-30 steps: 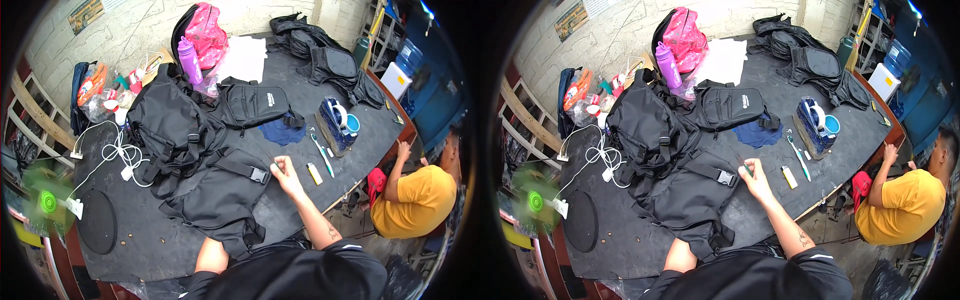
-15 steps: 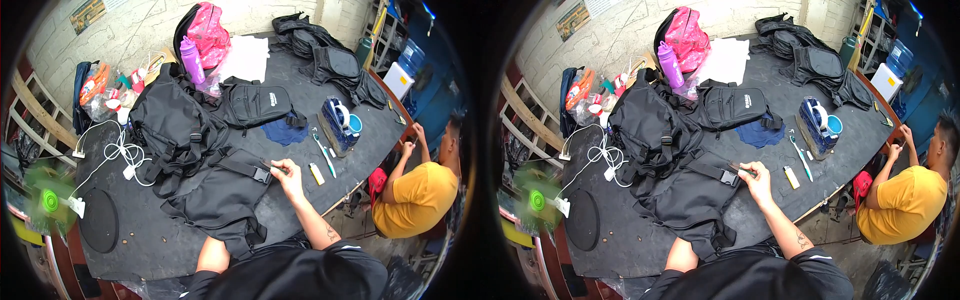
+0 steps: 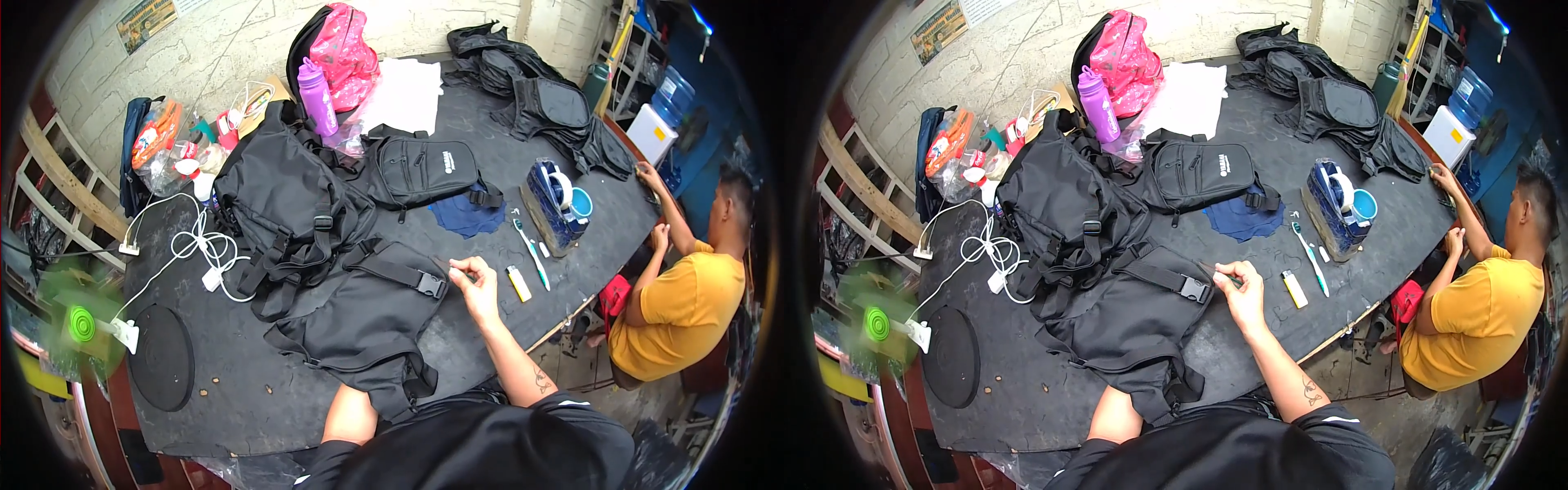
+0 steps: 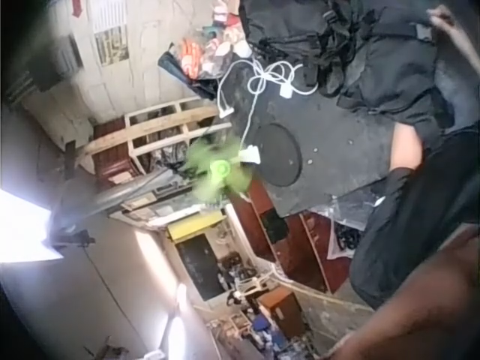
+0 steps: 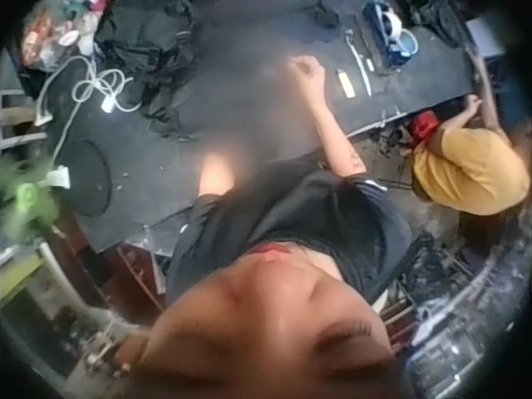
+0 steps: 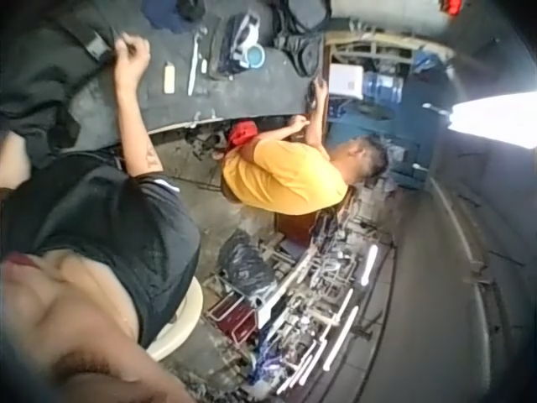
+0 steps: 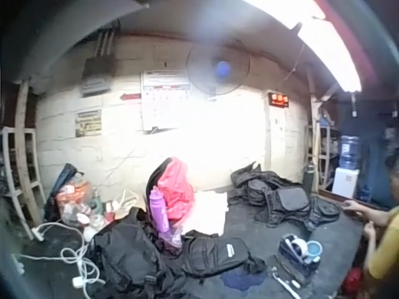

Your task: Inspecting and finishing black textile bags by trimming loose threads and checking components.

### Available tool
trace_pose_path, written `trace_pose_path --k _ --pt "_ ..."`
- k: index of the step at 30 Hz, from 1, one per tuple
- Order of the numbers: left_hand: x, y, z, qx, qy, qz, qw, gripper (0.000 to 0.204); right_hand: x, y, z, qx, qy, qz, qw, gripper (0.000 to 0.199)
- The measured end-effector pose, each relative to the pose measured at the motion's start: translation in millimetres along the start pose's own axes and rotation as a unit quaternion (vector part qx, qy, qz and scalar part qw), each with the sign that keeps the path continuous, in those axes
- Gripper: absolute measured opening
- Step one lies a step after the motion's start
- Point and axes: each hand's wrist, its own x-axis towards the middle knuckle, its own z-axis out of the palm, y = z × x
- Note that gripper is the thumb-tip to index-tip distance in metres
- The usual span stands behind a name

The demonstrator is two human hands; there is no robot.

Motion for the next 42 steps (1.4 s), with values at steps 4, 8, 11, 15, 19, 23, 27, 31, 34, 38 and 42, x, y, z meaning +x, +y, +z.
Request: trace_pose_path --k 4,8,11,15,19,23,27,31,34,38,42 --pt "-1 1 -5 0.013 0.005 -0.002 1.0 0.049 -1 -17 5 -0.066 -0.03 -0.009 0.997 0.016" --pt "2 4 -7 0.018 0.009 0.007 1.0 0.049 7 -3 -1 -0.09 -0.013 -0.035 0.995 0.015" --pt "3 8 -8 0.024 0.01 0.015 1.0 0.05 10 11 -9 -0.119 0.041 -0.045 0.991 0.021" --pt "9 12 -10 0.035 0.013 0.03 0.999 0.05 -1 4 -28 -0.426 -0.018 -0.076 0.901 0.033" --pt "12 15 -13 0.048 0.016 0.04 0.998 0.05 3 -3 -59 -0.5 0.127 -0.109 0.85 0.038" --pt "18 23 -16 0.057 0.019 0.056 0.997 0.05 9 22 -101 -0.598 0.1 0.012 0.795 0.031" --pt "27 33 -15 0.066 0.024 0.071 0.995 0.05 16 19 -95 -0.301 0.133 -0.083 0.941 0.028" --pt "27 32 -19 0.088 0.03 0.067 0.993 0.05 7 -84 -42 0.35 -0.261 0.049 0.899 0.041" --pt "30 38 -21 0.093 0.031 0.078 0.992 0.05 14 -113 -20 0.519 -0.432 0.022 0.738 0.043" --pt "32 51 -22 0.099 0.034 0.09 0.99 0.05 61 -48 -29 0.315 -0.02 -0.017 0.949 0.036" --pt "35 49 -26 0.115 0.048 0.084 0.989 0.05 35 -55 -4 0.114 -0.032 -0.04 0.992 0.029"
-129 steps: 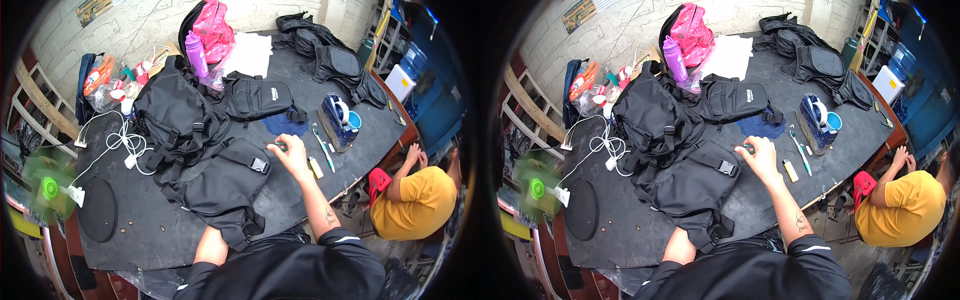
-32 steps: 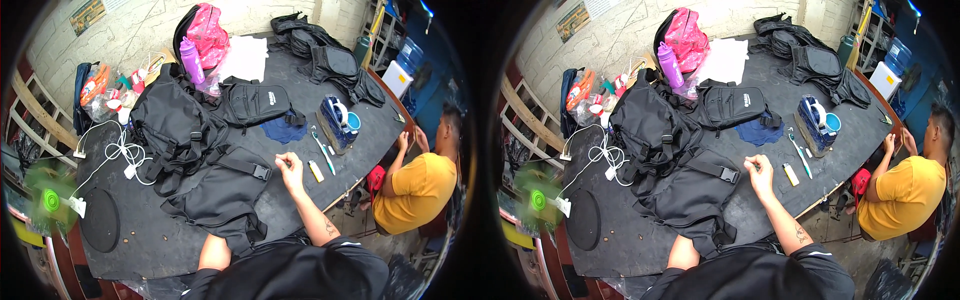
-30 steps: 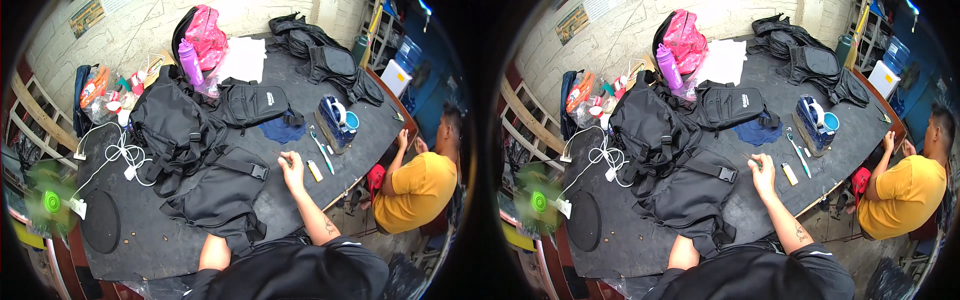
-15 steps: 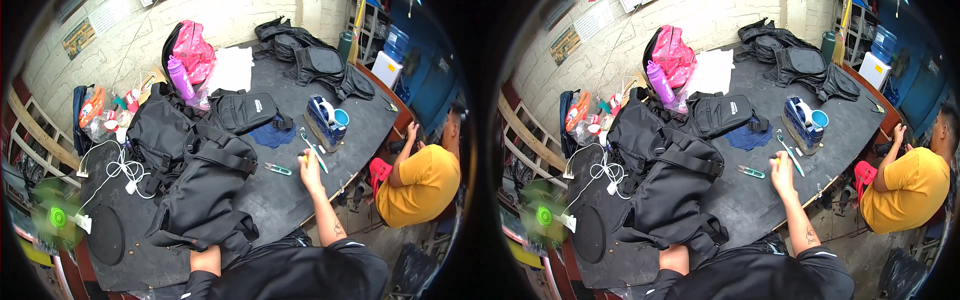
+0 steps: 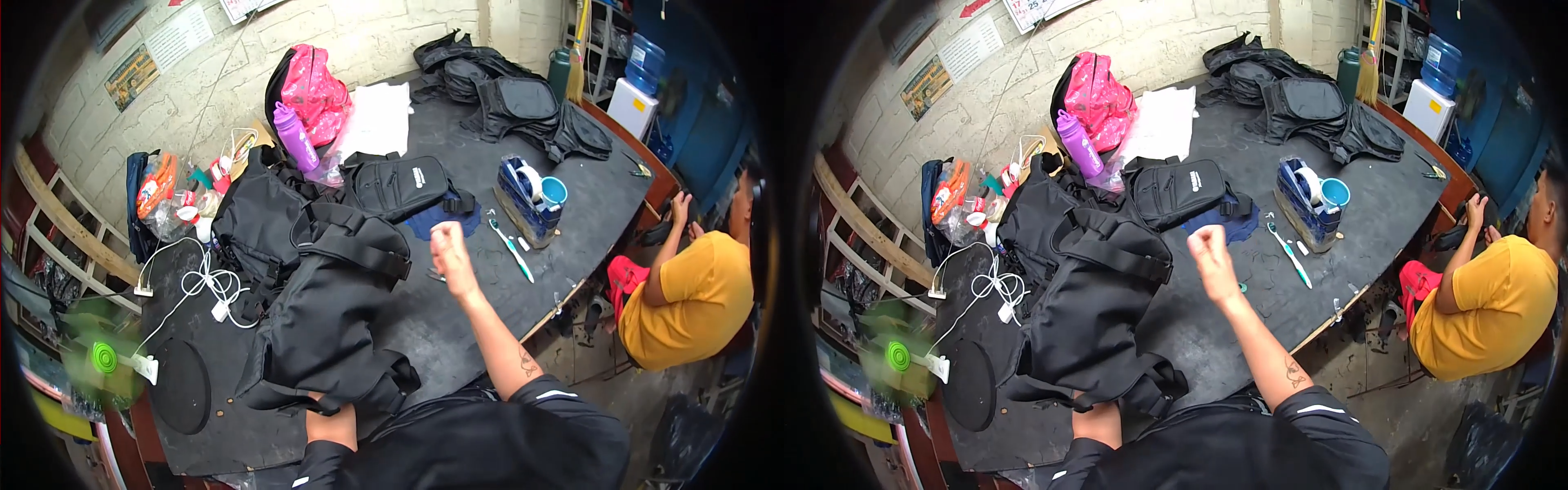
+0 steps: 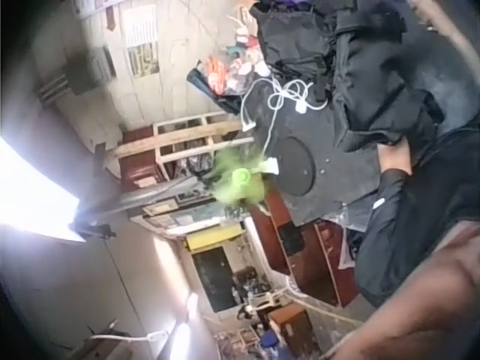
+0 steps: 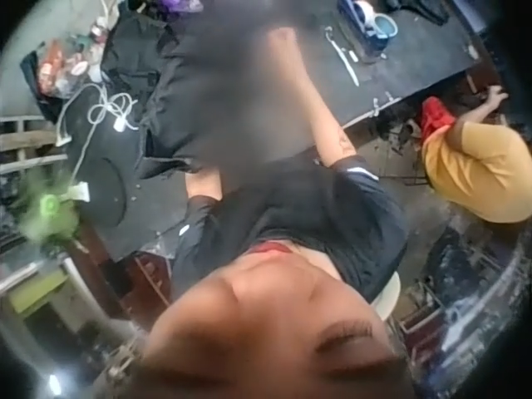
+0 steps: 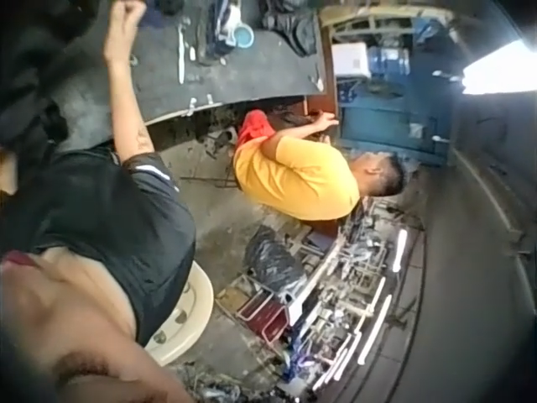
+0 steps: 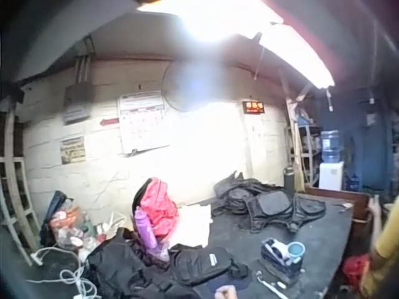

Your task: Inspecting and finishing black textile bags by trimming loose threads and checking components.

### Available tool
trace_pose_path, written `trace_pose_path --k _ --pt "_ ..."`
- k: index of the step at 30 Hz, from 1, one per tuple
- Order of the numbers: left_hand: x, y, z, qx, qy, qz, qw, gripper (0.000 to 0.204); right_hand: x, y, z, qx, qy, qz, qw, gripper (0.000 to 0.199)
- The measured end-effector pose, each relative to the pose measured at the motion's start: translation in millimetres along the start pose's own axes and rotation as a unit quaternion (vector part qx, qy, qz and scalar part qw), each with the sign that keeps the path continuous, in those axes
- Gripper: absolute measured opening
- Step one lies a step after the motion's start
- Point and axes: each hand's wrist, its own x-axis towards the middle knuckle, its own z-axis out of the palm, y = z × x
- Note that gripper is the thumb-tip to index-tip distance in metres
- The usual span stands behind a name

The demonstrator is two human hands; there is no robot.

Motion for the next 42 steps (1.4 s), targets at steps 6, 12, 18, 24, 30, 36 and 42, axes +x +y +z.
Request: trace_pose_path --k 6,12,18,24,30,36,42 --pt "2 0 -5 0.013 0.003 0.003 1.0 0.05 -13 -23 28 -0.149 0.002 -0.061 0.987 0.024" --pt "4 1 -8 0.026 0.013 -0.001 1.0 0.051 -15 -23 32 -0.189 0.061 -0.09 0.976 0.028" --pt "7 3 -11 0.038 0.019 0.002 0.999 0.051 -12 -22 31 -0.028 0.115 -0.132 0.984 0.027" --pt "13 7 -12 0.048 0.019 0.018 0.998 0.051 -15 -19 20 0.026 0.067 -0.044 0.996 0.027" --pt "17 10 -14 0.061 0.02 0.026 0.998 0.051 -19 -29 20 -0.198 0.07 -0.15 0.966 0.025" --pt "14 8 -19 0.079 0.025 0.015 0.996 0.051 -19 -27 33 -0.207 0.071 -0.136 0.966 0.023" --pt "6 3 -27 0.101 0.032 -0.009 0.994 0.051 -21 -30 43 -0.239 0.056 -0.133 0.96 0.027"
